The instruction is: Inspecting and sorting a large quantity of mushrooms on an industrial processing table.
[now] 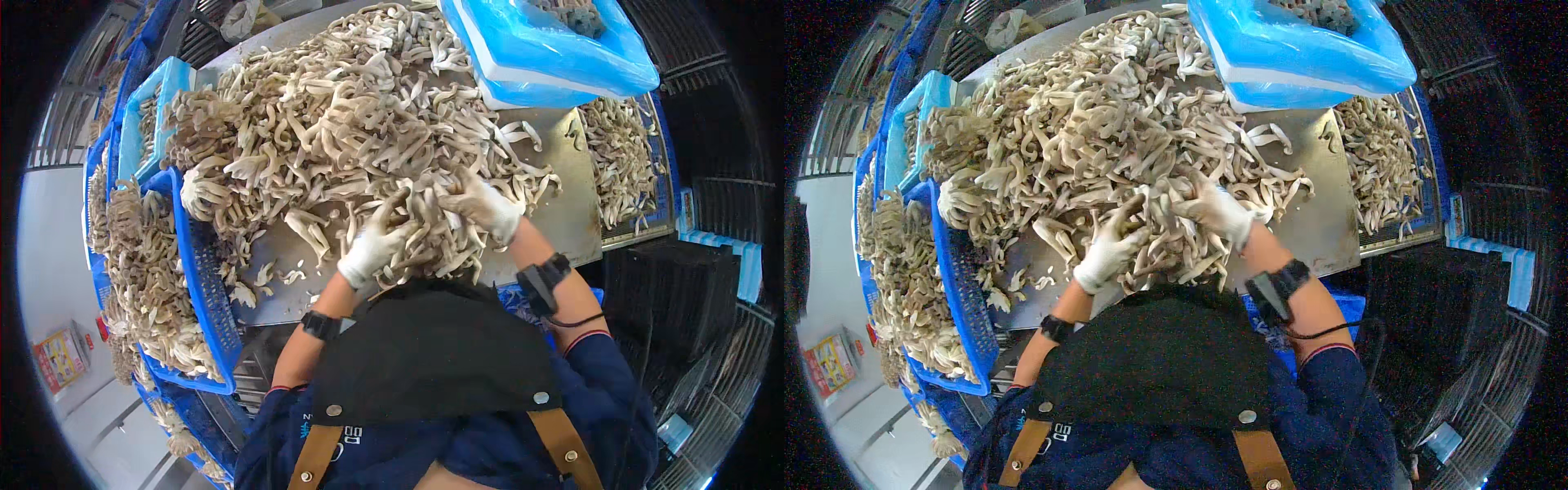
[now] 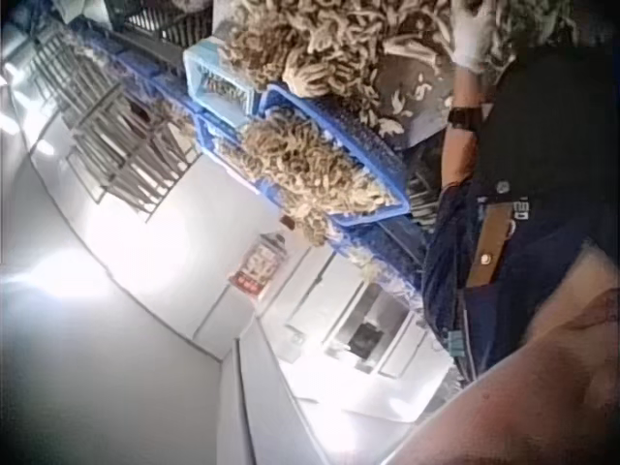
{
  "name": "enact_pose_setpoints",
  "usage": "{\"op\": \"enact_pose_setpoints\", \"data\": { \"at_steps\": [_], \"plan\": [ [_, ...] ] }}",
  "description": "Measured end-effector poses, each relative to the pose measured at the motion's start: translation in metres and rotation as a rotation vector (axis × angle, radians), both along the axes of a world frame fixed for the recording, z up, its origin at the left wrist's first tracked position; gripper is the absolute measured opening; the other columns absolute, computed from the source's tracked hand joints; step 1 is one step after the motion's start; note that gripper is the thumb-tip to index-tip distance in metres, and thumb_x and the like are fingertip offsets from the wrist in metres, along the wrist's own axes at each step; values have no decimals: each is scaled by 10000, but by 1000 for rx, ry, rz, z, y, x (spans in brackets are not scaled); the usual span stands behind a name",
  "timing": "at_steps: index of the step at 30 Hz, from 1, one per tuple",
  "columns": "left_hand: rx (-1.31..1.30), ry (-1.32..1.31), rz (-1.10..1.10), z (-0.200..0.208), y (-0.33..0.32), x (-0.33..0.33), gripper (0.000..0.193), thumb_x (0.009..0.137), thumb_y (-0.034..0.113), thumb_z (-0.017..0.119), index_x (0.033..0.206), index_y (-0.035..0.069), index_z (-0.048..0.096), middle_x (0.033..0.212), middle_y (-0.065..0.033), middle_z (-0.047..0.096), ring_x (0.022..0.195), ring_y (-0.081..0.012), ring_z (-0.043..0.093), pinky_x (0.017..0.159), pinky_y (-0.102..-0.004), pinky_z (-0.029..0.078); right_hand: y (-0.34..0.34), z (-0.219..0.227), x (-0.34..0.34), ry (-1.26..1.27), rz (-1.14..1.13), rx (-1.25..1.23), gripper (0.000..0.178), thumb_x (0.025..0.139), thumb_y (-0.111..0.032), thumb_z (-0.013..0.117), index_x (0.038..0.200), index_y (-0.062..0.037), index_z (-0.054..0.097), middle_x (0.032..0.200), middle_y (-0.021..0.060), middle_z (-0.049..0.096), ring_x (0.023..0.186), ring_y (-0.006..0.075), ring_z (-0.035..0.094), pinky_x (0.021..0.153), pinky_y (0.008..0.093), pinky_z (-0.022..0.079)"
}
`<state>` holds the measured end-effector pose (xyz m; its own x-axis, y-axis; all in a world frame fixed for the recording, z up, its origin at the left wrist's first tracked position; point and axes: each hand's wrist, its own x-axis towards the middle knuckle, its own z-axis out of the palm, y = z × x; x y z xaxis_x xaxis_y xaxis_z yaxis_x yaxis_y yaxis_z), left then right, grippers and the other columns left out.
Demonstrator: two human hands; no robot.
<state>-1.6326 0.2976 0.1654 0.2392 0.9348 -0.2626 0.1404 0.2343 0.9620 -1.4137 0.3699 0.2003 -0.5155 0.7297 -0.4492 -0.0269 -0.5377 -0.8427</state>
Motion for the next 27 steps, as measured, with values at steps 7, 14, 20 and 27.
{"op": "enact_pose_setpoints", "data": {
  "at_steps": [7,14,20,27],
  "plan": [
    [286,507,730,-29,-37,-97,503,841,201,676,1275,7,510,1275,-199,510,1166,-292,492,1019,-377,367,23,-9,45,-521,-169,471,548,840,-32,585,1357,1,405,1090,128,598,869,150,583,763,288,485],
    [90,827,611,-102,-36,-48,841,806,467,621,1448,50,275,1449,-280,295,1343,-405,284,1127,-429,222,47,-48,-26,-1072,540,1032,364,775,-213,641,1091,-40,587,1009,177,615,885,307,616,821,413,503],
    [82,109,125,-54,-35,13,675,847,190,639,1417,25,318,1309,-185,497,1227,-263,474,1035,-335,364,22,-39,15,-1174,811,978,432,814,-243,611,1210,-86,542,1146,165,570,1105,314,538,942,412,426],
    [-476,-108,235,-98,-76,-58,534,911,164,620,1342,-24,368,1214,-129,569,999,-164,603,807,-277,514,-49,-13,44,-745,429,178,288,859,-199,608,1090,-39,546,935,132,623,828,229,617,736,346,500]
  ]
}}
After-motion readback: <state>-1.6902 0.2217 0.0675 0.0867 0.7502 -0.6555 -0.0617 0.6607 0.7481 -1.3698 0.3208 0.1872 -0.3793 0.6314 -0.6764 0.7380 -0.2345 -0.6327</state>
